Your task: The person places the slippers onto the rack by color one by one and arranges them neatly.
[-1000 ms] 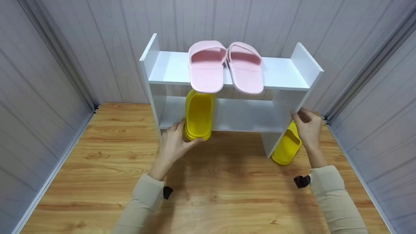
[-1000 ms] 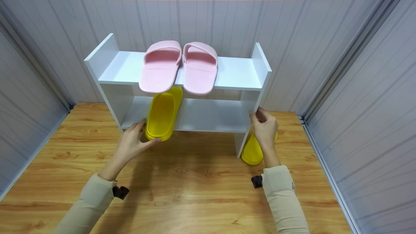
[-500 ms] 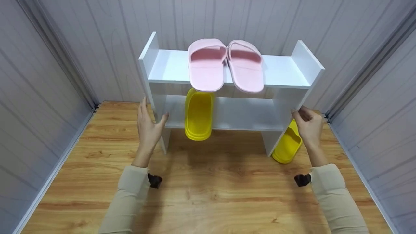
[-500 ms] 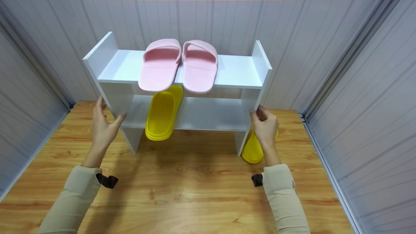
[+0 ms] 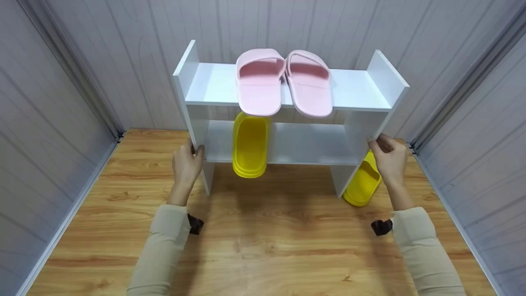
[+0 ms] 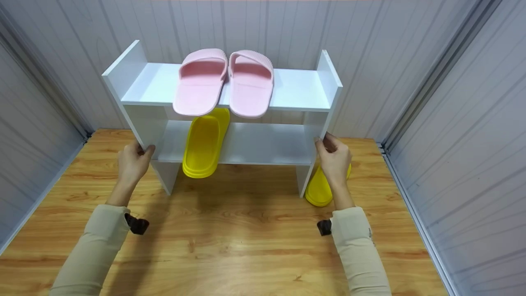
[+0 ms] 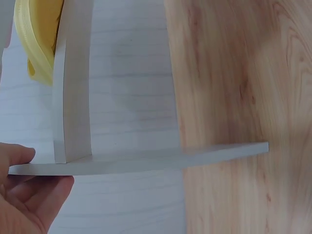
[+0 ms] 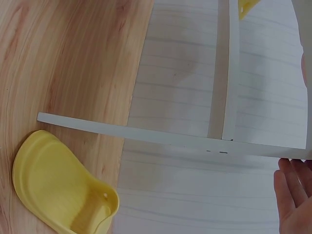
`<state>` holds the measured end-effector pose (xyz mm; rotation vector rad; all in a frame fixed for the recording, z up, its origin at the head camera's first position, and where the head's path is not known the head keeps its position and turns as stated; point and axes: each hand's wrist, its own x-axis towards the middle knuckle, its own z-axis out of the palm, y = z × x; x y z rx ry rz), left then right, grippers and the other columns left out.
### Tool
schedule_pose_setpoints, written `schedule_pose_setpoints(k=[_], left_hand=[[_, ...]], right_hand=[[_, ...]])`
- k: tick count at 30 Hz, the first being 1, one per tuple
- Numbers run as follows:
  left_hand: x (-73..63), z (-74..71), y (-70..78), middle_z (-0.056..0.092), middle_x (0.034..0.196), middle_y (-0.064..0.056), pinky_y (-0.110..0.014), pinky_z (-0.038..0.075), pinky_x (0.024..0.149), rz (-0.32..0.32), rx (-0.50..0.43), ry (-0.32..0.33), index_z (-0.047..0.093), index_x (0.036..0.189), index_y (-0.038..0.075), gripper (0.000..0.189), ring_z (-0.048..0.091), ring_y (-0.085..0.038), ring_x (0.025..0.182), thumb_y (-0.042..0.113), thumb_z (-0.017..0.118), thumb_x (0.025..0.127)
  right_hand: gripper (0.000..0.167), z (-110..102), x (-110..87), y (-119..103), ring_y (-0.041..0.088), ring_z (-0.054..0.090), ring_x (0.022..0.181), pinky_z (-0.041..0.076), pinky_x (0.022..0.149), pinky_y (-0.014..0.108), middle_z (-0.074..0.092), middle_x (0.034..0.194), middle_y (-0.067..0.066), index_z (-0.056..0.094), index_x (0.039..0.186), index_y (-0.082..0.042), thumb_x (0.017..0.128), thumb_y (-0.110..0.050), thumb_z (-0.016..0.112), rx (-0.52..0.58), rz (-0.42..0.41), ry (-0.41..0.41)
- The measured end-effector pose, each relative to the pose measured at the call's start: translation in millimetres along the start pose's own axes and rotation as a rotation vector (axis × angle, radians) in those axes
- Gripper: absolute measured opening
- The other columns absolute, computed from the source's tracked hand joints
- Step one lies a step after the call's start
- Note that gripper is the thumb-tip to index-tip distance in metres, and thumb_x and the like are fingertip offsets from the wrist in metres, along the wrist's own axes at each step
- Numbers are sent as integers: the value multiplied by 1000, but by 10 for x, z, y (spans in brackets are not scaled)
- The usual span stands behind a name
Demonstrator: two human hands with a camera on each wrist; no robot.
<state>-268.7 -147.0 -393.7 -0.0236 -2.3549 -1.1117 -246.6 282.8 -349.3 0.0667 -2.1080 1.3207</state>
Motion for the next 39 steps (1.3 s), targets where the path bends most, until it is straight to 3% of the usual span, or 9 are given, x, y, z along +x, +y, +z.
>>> schedule_pose_setpoints(k=[7, 11, 16, 19, 22, 27, 39], left_hand=[[10, -6, 0, 58, 96, -29, -43, 50, 64, -4, 10, -13, 55, 106, -14, 26, 59, -36, 85, 2, 52, 85], [13, -3, 1, 58, 96, -29, -44, 49, 65, -5, 13, -16, 54, 105, -14, 26, 58, -37, 86, 2, 52, 85], [8, 0, -11, 58, 96, -29, -44, 49, 65, 4, 29, -11, 55, 104, -14, 26, 59, -37, 85, 2, 53, 84], [4, -1, -13, 58, 95, -29, -44, 49, 65, 9, 41, -13, 55, 103, -15, 26, 59, -38, 84, 3, 53, 84], [3, -6, -15, 59, 94, -30, -44, 49, 64, 17, 47, -11, 55, 102, -15, 26, 59, -38, 83, 3, 53, 83], [6, -11, -11, 59, 94, -30, -44, 50, 63, 22, 42, -16, 55, 103, -15, 26, 59, -38, 83, 2, 53, 83], [8, -1, -16, 60, 92, -28, -44, 50, 62, 25, 42, 3, 57, 100, -13, 23, 60, -36, 81, 2, 54, 82]], right_hand=[[30, -14, -20, 103, 4, 58, 80, 45, 73, 18, 63, 95, 16, 60, 105, 9, 84, -13, 59, 85, 13, 38], [37, -49, -28, 428, 9, 57, 86, 45, 76, 21, 63, 98, 9, 58, 112, 4, 85, -21, 58, 154, 109, 144], [49, -69, -71, 917, 16, 48, 107, 39, 87, 24, 52, 119, 11, 50, 124, -4, 84, -30, 59, 149, 310, 215], [59, -61, -133, 1101, 17, 37, 118, 32, 94, 25, 40, 132, 11, 38, 133, -8, 84, -35, 57, 98, 450, 186], [68, -36, -191, 1227, 20, 27, 125, 24, 99, 28, 28, 139, 11, 26, 138, -8, 84, -39, 55, -9, 528, 119], [79, 31, -264, 1344, 29, 15, 128, 15, 102, 38, 16, 142, 17, 14, 140, -3, 83, -41, 55, -142, 552, 9], [92, 195, -448, 1504, 43, 12, 124, 15, 99, 52, 5, 138, 28, 0, 139, 1, 81, -42, 56, -287, 608, -120]])
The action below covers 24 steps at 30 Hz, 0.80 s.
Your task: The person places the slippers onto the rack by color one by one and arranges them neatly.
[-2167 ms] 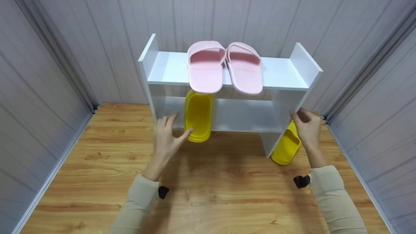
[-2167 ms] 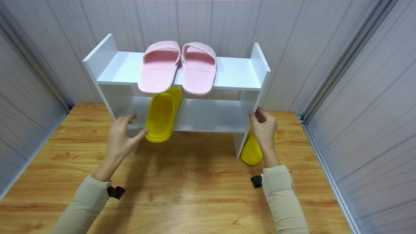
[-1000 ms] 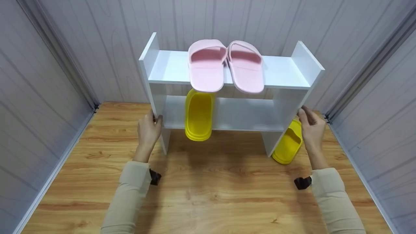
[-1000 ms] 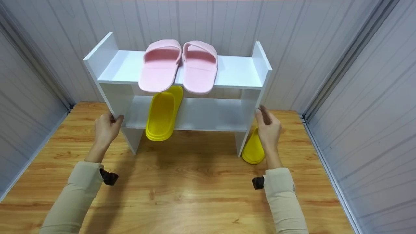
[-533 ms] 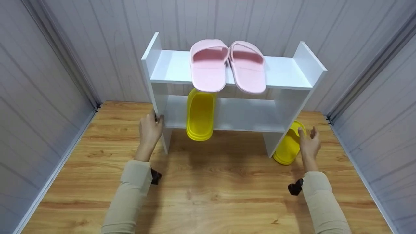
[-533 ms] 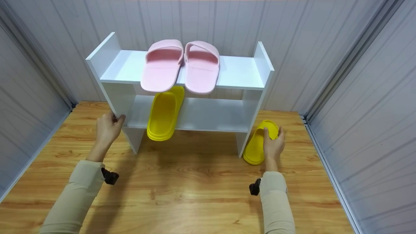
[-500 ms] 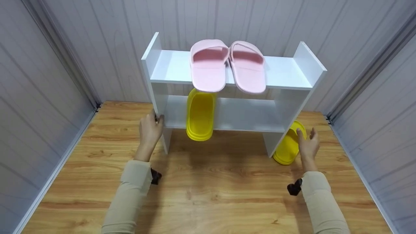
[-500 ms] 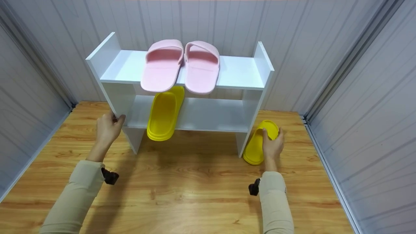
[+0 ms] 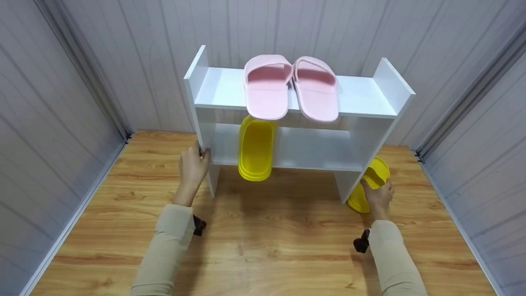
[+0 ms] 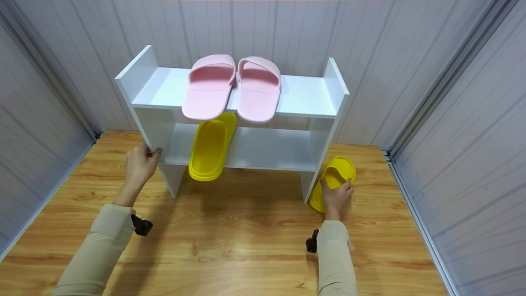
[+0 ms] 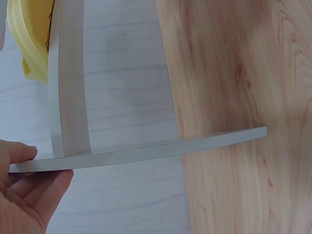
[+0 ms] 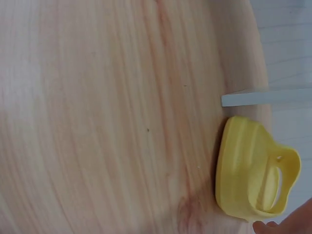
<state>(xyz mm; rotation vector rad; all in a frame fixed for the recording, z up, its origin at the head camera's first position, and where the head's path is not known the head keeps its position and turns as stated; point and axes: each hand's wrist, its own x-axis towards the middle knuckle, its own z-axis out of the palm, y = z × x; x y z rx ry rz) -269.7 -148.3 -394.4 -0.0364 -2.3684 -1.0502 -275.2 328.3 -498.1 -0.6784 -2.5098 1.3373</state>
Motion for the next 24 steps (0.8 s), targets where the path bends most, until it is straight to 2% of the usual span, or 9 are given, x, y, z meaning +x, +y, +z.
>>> schedule_pose_setpoints(k=[10, 13, 17, 24], left_hand=[[-3, 9, -10, 60, 91, -28, -45, 49, 63, 8, 15, 10, 57, 97, -13, 22, 60, -36, 81, 2, 55, 81], [-4, 8, -14, 61, 89, -27, -45, 49, 62, 18, 17, 20, 57, 96, -12, 21, 60, -36, 79, 2, 55, 81], [-10, 10, -18, 61, 88, -27, -45, 49, 62, 25, 21, 13, 57, 96, -13, 21, 60, -36, 79, 2, 55, 82], [-4, -2, -13, 60, 90, -28, -44, 50, 62, 0, 32, -15, 57, 99, -13, 24, 60, -37, 81, 4, 54, 83]], right_hand=[[101, 128, 4, 128, 46, 6, 123, 7, 99, 53, 3, 135, 32, -10, 136, 3, 78, -43, 59, -109, -13, -39], [104, 161, -6, 133, 48, 8, 121, 9, 99, 54, 4, 132, 34, -14, 135, 3, 77, -42, 60, -168, 12, -62], [108, 171, -48, 123, 53, 5, 121, 13, 97, 57, -4, 132, 37, -18, 134, 2, 75, -42, 61, -239, 48, -103], [110, 118, -80, 108, 55, 6, 119, 19, 92, 60, -6, 131, 40, -20, 133, 3, 73, -38, 63, -285, 58, -144]])
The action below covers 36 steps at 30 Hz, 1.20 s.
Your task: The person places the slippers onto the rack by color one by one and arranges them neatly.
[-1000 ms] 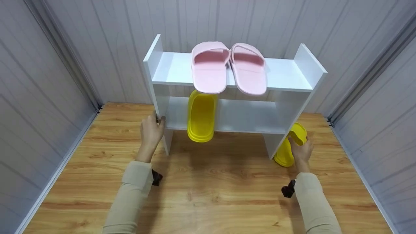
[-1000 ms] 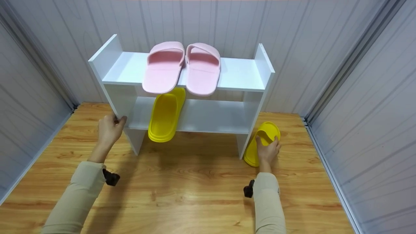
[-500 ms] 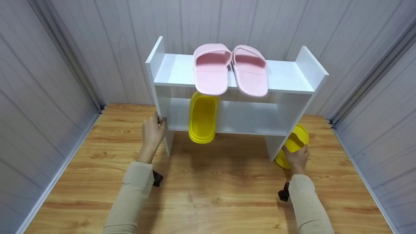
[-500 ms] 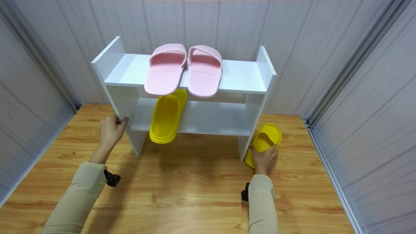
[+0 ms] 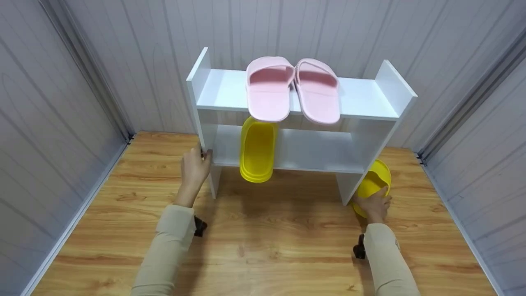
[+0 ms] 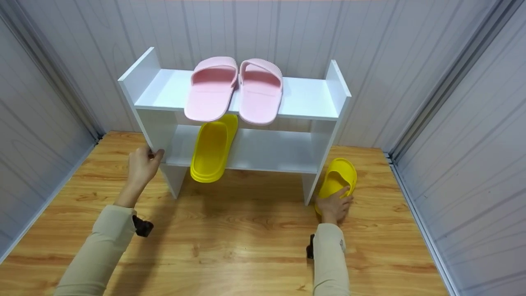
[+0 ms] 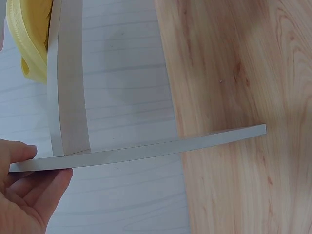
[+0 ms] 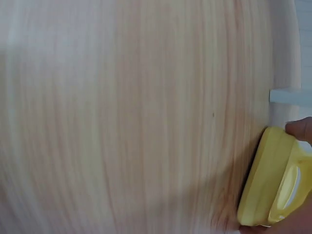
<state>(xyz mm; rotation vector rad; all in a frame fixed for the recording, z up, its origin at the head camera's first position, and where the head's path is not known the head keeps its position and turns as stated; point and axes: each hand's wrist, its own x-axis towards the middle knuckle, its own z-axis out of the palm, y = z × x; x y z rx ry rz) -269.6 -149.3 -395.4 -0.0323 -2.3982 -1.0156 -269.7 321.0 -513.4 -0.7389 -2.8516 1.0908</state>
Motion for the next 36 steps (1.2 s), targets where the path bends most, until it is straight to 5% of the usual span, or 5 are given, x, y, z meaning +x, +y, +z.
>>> schedule_pose_setpoints(k=[21, 36], left_hand=[[8, -16, 13, 61, 87, -28, -44, 49, 61, -11, -5, 4, 57, 94, -13, 20, 60, -36, 79, 3, 54, 82], [9, -2, 5, 59, 93, -28, -43, 50, 62, 5, -22, -6, 56, 101, -14, 25, 60, -37, 82, 3, 54, 83]], right_hand=[[115, -193, 74, 79, 55, 7, 114, 12, 88, 66, 4, 128, 43, -33, 128, -5, 74, -41, 62, -68, 92, -148], [115, -461, 132, 186, 58, 9, 110, 13, 89, 65, -2, 124, 43, -29, 129, -2, 72, -34, 65, -55, -6, -282]])
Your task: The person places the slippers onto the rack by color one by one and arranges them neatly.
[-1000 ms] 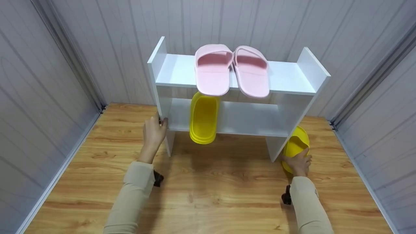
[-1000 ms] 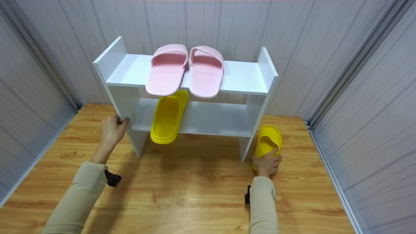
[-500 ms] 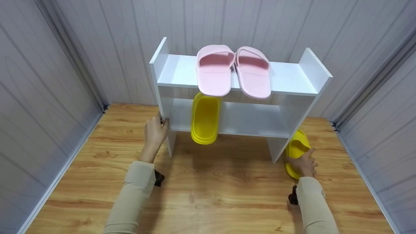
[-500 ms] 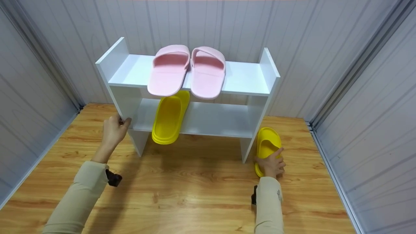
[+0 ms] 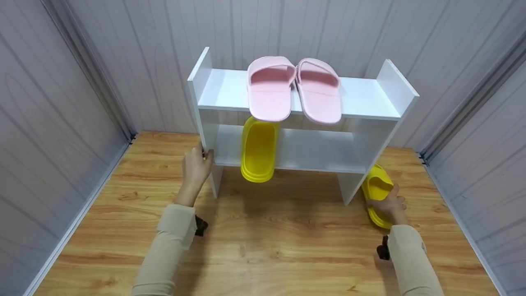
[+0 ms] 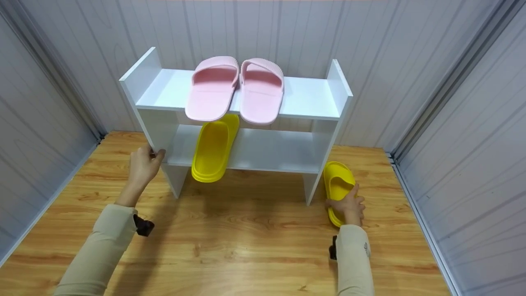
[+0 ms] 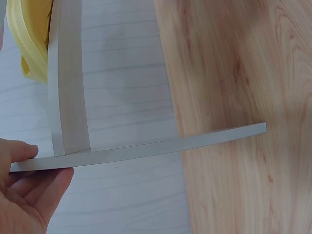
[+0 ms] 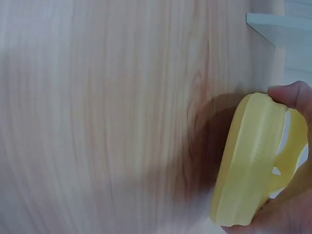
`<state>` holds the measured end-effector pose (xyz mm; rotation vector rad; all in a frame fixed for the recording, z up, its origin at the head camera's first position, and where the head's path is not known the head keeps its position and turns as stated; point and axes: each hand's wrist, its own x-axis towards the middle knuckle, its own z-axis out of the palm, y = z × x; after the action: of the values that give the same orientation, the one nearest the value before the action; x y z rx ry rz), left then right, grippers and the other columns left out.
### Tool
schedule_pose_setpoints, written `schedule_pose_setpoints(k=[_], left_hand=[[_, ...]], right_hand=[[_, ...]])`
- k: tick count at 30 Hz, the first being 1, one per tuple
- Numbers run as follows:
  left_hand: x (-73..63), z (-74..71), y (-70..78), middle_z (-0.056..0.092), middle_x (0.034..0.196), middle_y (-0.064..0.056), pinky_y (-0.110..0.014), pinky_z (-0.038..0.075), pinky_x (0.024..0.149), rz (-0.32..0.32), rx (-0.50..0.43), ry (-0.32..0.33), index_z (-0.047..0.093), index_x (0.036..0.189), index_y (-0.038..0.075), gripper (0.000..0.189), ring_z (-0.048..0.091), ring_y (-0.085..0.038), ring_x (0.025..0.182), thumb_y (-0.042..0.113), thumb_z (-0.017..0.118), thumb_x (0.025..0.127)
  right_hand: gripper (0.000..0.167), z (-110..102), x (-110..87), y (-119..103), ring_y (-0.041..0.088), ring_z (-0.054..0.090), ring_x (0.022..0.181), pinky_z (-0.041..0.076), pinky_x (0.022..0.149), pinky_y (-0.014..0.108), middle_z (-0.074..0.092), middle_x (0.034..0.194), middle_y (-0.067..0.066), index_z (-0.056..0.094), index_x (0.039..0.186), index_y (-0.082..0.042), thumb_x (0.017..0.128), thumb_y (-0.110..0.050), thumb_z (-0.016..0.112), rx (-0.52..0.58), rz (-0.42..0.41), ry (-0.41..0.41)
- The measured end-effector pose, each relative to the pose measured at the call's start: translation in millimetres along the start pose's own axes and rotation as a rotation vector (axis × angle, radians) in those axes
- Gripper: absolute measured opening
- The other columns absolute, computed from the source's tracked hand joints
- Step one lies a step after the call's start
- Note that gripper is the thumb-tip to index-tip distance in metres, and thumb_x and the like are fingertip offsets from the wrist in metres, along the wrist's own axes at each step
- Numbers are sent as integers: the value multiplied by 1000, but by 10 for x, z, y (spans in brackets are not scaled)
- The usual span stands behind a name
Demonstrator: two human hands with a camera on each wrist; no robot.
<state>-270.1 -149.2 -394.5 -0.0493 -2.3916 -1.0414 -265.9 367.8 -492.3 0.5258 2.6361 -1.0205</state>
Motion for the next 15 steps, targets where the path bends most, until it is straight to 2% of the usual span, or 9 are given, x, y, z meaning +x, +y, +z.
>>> schedule_pose_setpoints(k=[6, 15], left_hand=[[3, -2, 5, 60, 91, -28, -44, 50, 62, 4, 2, 6, 57, 99, -14, 23, 60, -36, 81, 2, 54, 82], [3, -11, 8, 59, 93, -28, -44, 50, 63, -5, 15, 7, 57, 100, -13, 24, 60, -37, 82, 3, 55, 82]], right_hand=[[114, -121, -37, 57, 59, 9, 110, 12, 90, 65, -4, 130, 40, -23, 131, 3, 72, -35, 66, -81, -96, -8], [111, -284, -101, 25, 58, 5, 115, 9, 91, 65, -9, 132, 39, -18, 134, 4, 72, -34, 66, -122, -210, -58]])
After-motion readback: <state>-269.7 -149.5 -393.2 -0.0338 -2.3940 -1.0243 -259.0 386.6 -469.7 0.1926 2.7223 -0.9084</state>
